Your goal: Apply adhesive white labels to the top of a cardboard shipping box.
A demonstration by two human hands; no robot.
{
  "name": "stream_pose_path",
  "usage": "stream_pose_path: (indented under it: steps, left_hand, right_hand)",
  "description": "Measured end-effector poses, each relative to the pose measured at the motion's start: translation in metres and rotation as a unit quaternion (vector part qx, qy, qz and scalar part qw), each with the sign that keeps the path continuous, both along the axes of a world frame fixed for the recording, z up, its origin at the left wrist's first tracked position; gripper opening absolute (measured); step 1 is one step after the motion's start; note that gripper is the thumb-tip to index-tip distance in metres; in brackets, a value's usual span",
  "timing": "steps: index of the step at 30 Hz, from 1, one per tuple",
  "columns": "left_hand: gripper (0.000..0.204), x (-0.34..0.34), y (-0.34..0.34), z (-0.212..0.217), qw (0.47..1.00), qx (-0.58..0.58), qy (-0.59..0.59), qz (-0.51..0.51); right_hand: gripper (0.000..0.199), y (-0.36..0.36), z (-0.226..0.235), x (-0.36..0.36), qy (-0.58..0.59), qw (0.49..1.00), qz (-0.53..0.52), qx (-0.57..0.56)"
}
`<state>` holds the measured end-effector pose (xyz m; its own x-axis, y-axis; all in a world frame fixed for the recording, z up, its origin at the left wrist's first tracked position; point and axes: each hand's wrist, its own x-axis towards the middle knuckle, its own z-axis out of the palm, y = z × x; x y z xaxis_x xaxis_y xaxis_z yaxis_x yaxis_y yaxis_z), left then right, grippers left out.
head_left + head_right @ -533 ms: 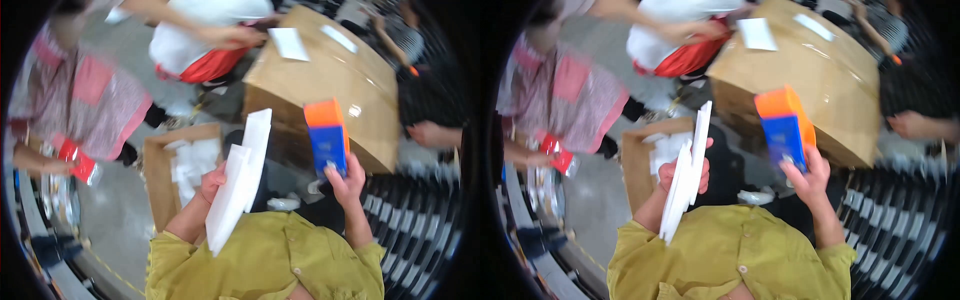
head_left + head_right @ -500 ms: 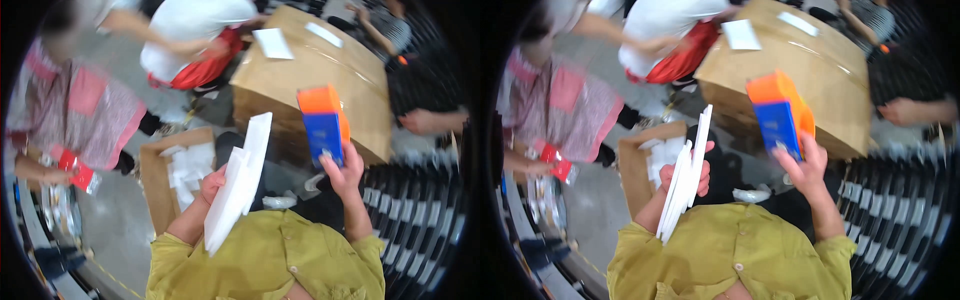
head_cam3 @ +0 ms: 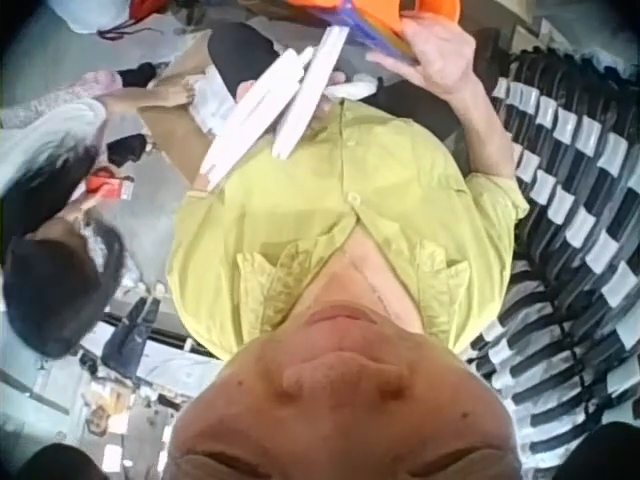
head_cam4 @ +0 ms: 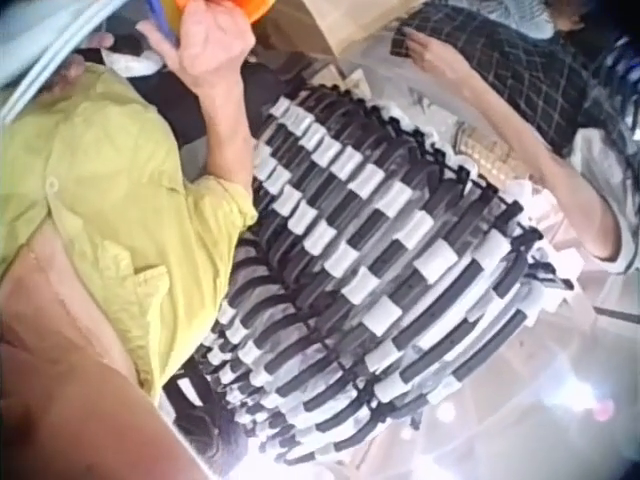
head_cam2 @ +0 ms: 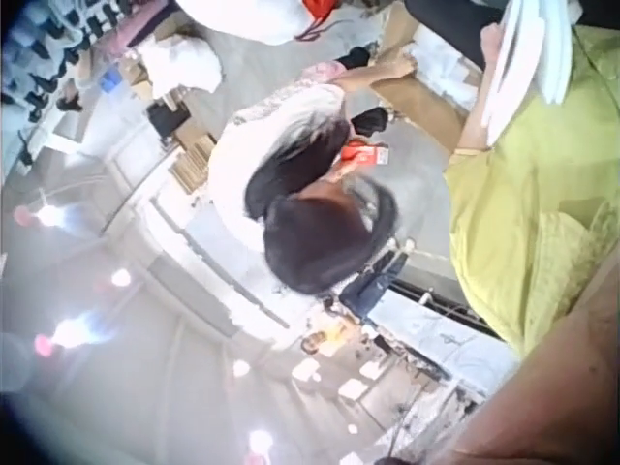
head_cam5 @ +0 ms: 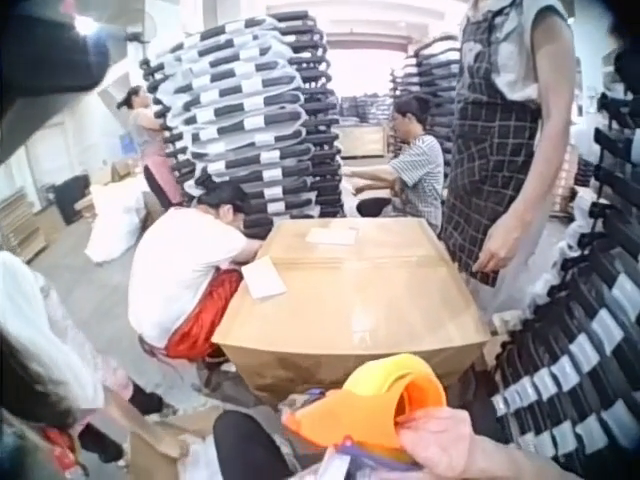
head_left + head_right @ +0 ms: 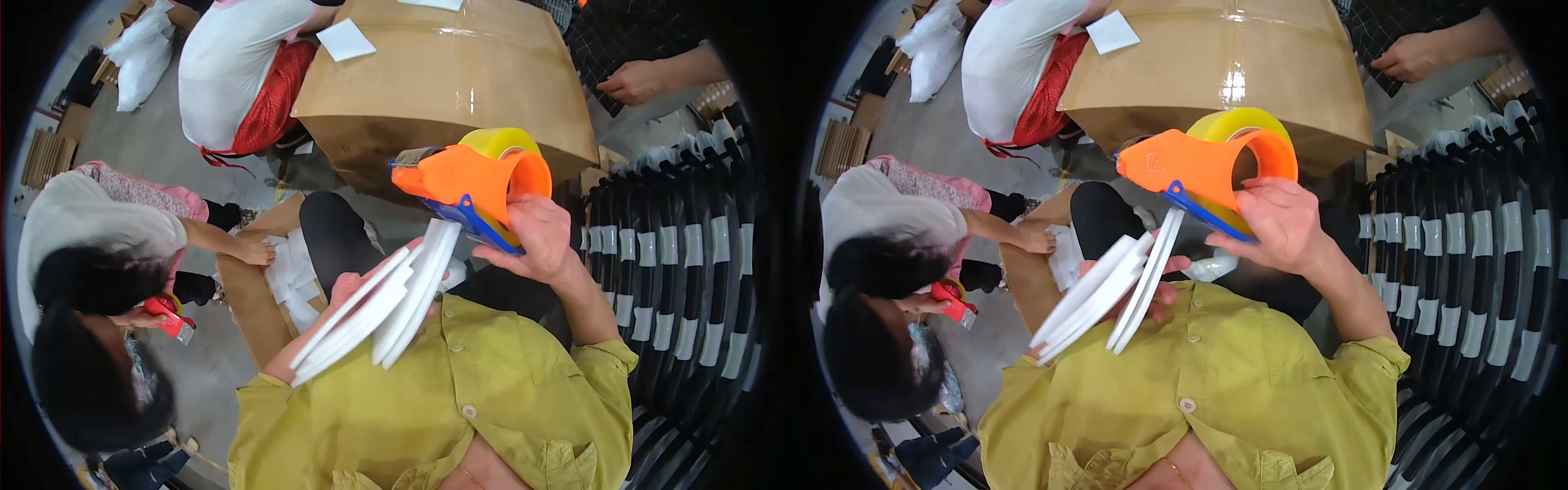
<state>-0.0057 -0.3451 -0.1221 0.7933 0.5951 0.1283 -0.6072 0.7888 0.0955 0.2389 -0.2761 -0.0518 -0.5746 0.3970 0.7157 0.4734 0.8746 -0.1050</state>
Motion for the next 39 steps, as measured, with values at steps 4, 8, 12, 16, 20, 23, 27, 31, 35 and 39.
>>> stream_pose_path:
  steps: [4,8,12,16,20,23,27,31,35,39]
  left_hand:
    - [0.099,-0.004,-0.01,0.018,0.991,-0.019,0.126,0.029]
    - [0.091,-0.015,0.007,0.011,0.94,0.121,0.297,0.117]
    - [0.06,-0.022,0.125,0.075,0.827,0.206,0.442,0.28]
    - [0.06,0.031,0.274,0.068,0.736,0.275,0.52,0.335]
    - [0.07,0.034,0.375,0.006,0.351,0.362,0.767,0.397]
    - [0.074,0.043,0.383,0.024,0.196,0.433,0.822,0.314]
    - [0.063,0.062,0.379,0.047,0.2,0.473,0.836,0.194]
    - [0.059,0.07,0.411,0.037,0.111,0.551,0.822,0.091]
    - [0.056,0.067,0.431,0.041,0.086,0.594,0.8,-0.023]
    - [0.052,0.048,0.43,0.054,0.138,0.583,0.799,0.056]
  right_hand:
    - [0.046,-0.012,-0.015,0.003,0.007,0.999,0.027,-0.031]
    - [0.045,-0.014,-0.022,0.011,0.058,0.997,-0.017,-0.042]
    - [0.039,-0.036,-0.033,0.046,0.148,0.943,-0.225,-0.194]
    - [0.037,-0.065,-0.051,0.074,0.19,0.874,-0.331,-0.3]
    - [0.034,-0.081,-0.065,0.076,0.252,0.824,-0.334,-0.382]
    - [0.031,-0.09,-0.073,0.079,0.293,0.788,-0.349,-0.415]
    - [0.029,-0.082,-0.085,0.081,0.337,0.751,-0.341,-0.454]
    - [0.028,-0.075,-0.092,0.078,0.322,0.759,-0.337,-0.454]
    - [0.027,-0.087,-0.094,0.072,0.351,0.747,-0.334,-0.456]
    - [0.027,-0.1,-0.1,0.067,0.354,0.734,-0.352,-0.46]
